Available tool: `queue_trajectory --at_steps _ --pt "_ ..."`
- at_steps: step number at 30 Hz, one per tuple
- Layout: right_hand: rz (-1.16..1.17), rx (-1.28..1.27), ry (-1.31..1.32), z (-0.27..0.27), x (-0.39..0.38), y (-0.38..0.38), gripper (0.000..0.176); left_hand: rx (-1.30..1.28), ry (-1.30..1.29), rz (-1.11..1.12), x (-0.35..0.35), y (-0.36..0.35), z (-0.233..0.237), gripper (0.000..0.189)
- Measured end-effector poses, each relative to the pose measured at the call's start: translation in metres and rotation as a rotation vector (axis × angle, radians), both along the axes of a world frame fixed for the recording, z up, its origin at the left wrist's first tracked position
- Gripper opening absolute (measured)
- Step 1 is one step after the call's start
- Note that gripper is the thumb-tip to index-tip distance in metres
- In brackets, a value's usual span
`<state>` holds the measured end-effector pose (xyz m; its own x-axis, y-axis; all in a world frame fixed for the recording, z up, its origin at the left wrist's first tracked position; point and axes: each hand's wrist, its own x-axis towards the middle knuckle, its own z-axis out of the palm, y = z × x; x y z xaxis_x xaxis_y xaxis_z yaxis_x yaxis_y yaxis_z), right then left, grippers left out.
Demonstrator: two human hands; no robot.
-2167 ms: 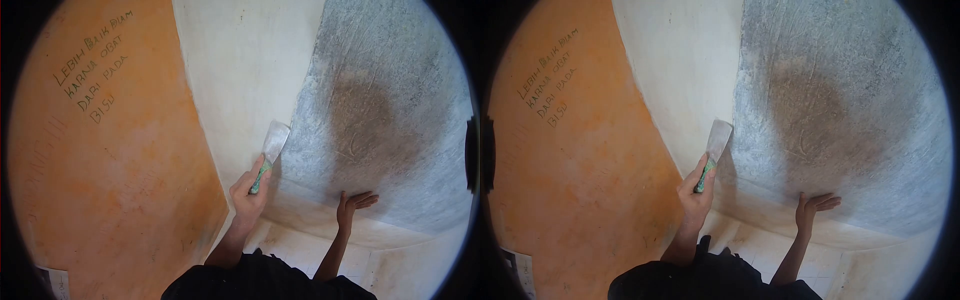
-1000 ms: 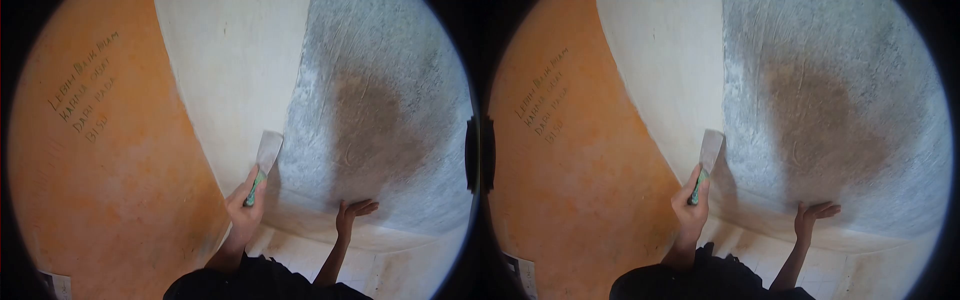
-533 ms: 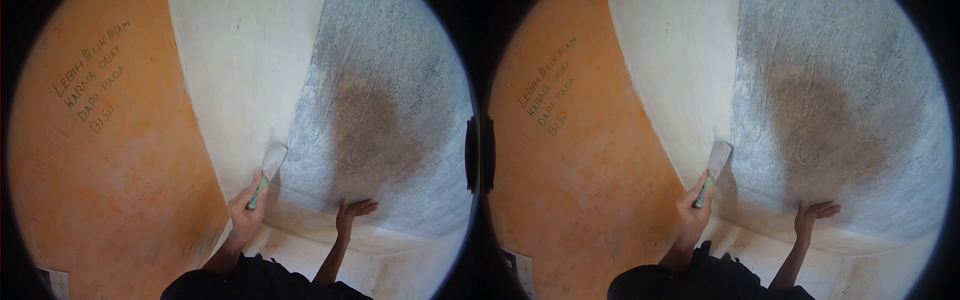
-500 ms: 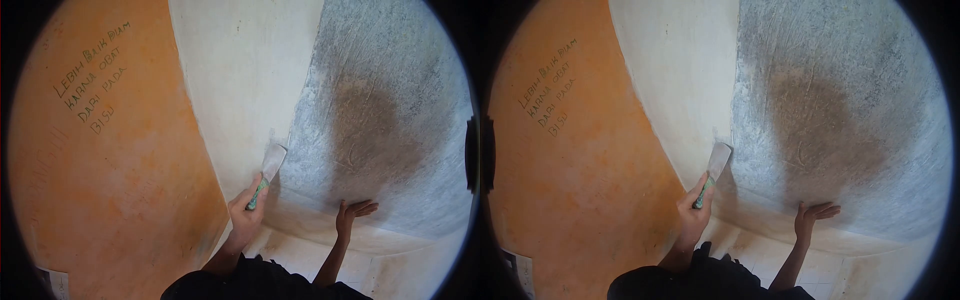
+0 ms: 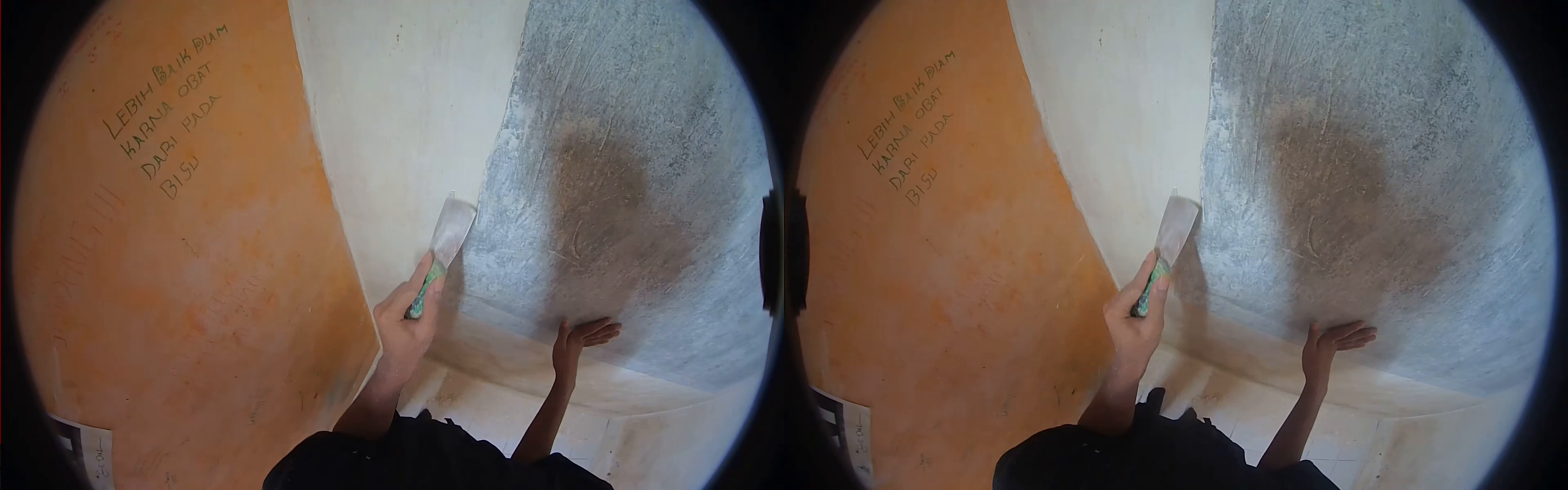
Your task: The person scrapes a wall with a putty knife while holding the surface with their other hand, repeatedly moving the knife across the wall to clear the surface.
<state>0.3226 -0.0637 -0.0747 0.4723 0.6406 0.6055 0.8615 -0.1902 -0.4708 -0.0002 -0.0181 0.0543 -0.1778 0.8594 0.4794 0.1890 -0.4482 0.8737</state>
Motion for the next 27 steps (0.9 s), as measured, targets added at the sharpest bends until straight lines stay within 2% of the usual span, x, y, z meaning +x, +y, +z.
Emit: queue_trajectory --at_steps 2,5,8,11,14,17,20,24,26,27 --pt "-0.044 -0.024 -0.043 -0.005 0.003 0.0 0.099 0.033 0.012 0.032 0.0 -0.001 -0.024 0.035" --pt "-0.026 -0.006 -0.038 -0.003 0.001 0.0 0.099 -0.008 0.008 0.015 0.002 0.005 0.007 0.035" --pt "-0.019 -0.031 0.011 0.002 -0.003 -0.002 0.1 0.097 -0.005 0.039 0.003 0.007 -0.003 0.035" --pt "-0.035 -0.005 -0.038 -0.004 0.002 0.001 0.101 0.09 -0.047 0.02 0.003 0.007 -0.025 0.035" --pt "-0.026 -0.016 -0.031 -0.007 -0.005 0.0 0.099 0.087 0.046 0.071 0.007 0.011 0.02 0.035" --pt "-0.022 -0.021 -0.044 -0.002 -0.001 -0.001 0.098 -0.033 0.035 0.045 0.003 0.007 0.034 0.035" --pt "-0.041 0.029 -0.039 -0.002 -0.001 0.001 0.097 0.081 0.103 0.077 0.0 0.004 -0.02 0.035" --pt "-0.045 0.009 -0.03 -0.002 -0.002 0.003 0.096 0.057 0.071 0.09 0.0 -0.003 -0.033 0.034" --pt "-0.028 -0.004 -0.044 -0.003 -0.002 0.002 0.096 0.221 0.173 0.112 -0.001 0.006 -0.058 0.039" --pt "-0.024 -0.004 -0.044 -0.003 -0.002 0.002 0.096 0.219 0.173 0.119 -0.001 0.007 -0.079 0.039"
